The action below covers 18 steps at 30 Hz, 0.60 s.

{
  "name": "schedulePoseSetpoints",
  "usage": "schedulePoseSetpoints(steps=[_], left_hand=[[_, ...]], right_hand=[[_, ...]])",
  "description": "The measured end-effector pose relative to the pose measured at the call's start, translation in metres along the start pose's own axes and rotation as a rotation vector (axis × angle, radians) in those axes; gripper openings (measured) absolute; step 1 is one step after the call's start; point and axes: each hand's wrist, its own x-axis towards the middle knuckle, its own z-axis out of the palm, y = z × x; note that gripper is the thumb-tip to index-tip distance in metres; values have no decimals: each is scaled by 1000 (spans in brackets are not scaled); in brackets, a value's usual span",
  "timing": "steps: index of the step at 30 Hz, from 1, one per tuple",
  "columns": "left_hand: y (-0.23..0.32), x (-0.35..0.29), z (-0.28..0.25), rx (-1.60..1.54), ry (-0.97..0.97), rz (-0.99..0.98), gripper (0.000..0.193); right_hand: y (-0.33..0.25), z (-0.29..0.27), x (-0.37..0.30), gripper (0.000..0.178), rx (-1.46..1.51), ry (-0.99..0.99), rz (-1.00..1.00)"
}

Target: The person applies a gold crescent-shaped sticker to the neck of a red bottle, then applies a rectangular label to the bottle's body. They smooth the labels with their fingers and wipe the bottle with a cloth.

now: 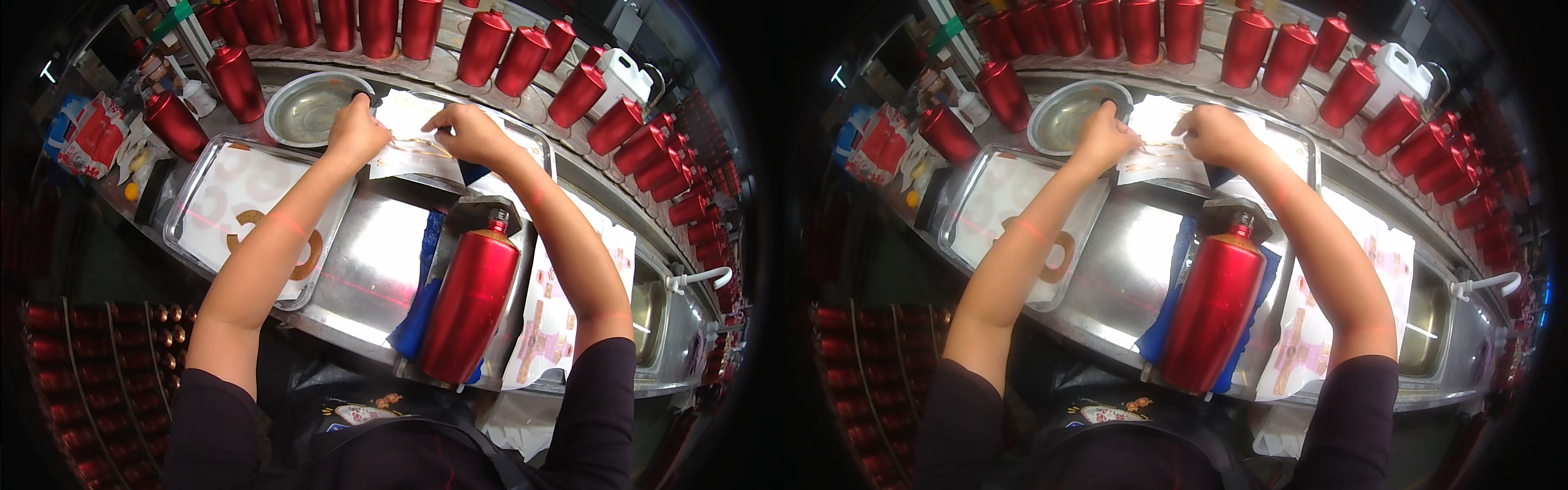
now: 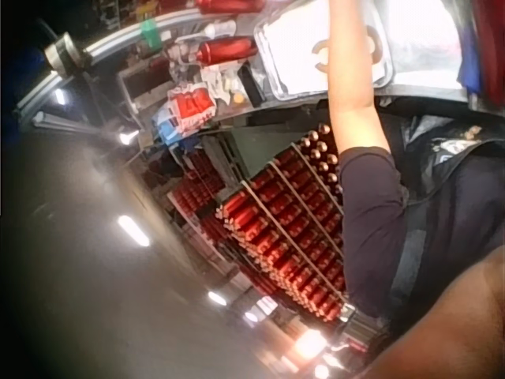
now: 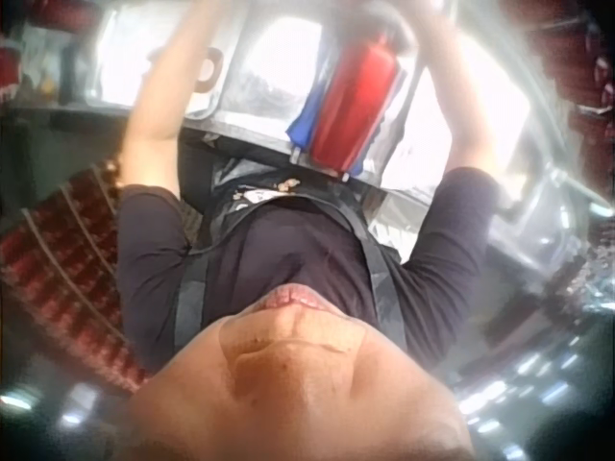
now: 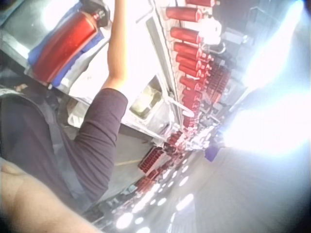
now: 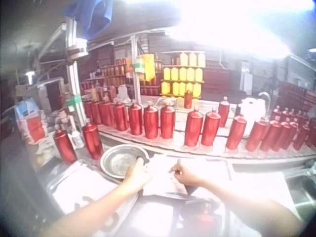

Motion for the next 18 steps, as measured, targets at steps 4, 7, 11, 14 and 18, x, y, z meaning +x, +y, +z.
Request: schedulePoseSetpoints(steps=[4, 7, 11, 14, 18], left_hand=[[0, -1, 3, -226, -31, 65, 32], [0, -2, 2, -324, -47, 93, 34], [0, -4, -2, -277, -56, 88, 37], [0, -3, -3, -305, -64, 102, 36], [0, -4, -1, -358, -86, 101, 35]], right_hand=[[-4, 0, 21, 40, 205, 48, -67], [-9, 3, 34, 32, 232, -74, -177], [-11, 5, 39, 21, 338, -45, -73], [-9, 6, 38, 21, 366, -56, -84], [-10, 9, 36, 22, 332, -40, -151]])
